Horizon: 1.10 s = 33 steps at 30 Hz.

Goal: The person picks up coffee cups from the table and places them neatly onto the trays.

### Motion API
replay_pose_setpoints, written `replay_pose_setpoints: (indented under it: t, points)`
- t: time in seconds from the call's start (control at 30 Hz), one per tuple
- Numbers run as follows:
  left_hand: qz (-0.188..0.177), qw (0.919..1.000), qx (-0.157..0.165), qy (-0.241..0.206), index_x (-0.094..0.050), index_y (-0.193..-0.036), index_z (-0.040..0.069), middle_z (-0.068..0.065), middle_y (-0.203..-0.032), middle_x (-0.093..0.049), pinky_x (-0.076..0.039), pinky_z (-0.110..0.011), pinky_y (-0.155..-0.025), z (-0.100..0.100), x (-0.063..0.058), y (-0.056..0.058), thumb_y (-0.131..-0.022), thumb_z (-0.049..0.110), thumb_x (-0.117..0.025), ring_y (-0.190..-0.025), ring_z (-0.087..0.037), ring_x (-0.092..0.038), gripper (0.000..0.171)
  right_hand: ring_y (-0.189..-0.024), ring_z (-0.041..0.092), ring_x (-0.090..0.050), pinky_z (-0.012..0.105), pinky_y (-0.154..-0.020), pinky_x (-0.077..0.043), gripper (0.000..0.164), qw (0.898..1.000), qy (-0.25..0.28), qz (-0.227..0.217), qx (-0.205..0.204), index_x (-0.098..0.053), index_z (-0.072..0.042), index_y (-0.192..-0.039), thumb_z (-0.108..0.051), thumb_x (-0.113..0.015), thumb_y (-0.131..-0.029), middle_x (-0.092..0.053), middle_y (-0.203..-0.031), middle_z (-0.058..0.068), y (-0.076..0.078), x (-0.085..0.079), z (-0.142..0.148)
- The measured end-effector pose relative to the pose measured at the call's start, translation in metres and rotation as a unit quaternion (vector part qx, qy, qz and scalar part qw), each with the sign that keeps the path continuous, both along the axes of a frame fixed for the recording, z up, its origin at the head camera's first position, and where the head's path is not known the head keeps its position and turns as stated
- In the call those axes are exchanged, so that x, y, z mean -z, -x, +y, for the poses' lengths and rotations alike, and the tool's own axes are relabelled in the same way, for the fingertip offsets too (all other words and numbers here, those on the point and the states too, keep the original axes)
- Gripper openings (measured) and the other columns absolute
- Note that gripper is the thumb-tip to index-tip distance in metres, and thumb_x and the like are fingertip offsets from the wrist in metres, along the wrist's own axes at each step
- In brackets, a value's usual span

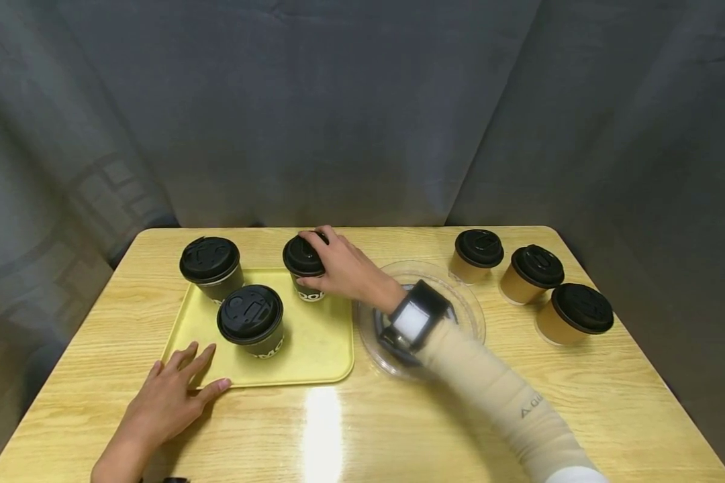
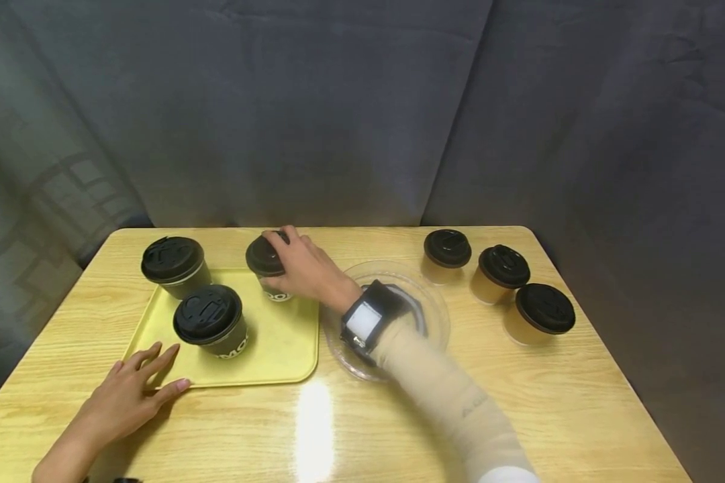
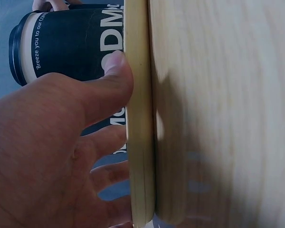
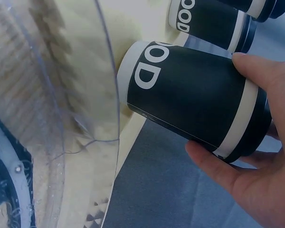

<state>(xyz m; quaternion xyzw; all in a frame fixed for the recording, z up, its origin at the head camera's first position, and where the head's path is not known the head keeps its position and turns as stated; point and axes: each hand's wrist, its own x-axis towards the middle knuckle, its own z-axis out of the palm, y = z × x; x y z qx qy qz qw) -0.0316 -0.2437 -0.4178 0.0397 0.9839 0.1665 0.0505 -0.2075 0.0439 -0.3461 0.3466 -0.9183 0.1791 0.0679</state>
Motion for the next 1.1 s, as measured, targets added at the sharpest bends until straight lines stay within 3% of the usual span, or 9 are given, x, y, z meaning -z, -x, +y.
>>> replay_pose_setpoints:
  t: [1.1]
  points:
    - [0.004, 1.0000, 0.004, -0.001, -0.045, -0.144, 0.005, -0.034, -0.145, -0.038, -0.021, -0.067, -0.110, 0.000, -0.001, 0.000, -0.090, 0.060, -0.057, -0.131, -0.053, -0.036, 0.078, -0.105, 0.031, -0.061, 0.042, -0.090, -0.056, 0.083, 1.000, -0.022, 0.004, 0.008, -0.038, -0.017, -0.147, -0.046, -0.078, -0.079, -0.048, -0.135, 0.014, -0.011, 0.002, -0.006]
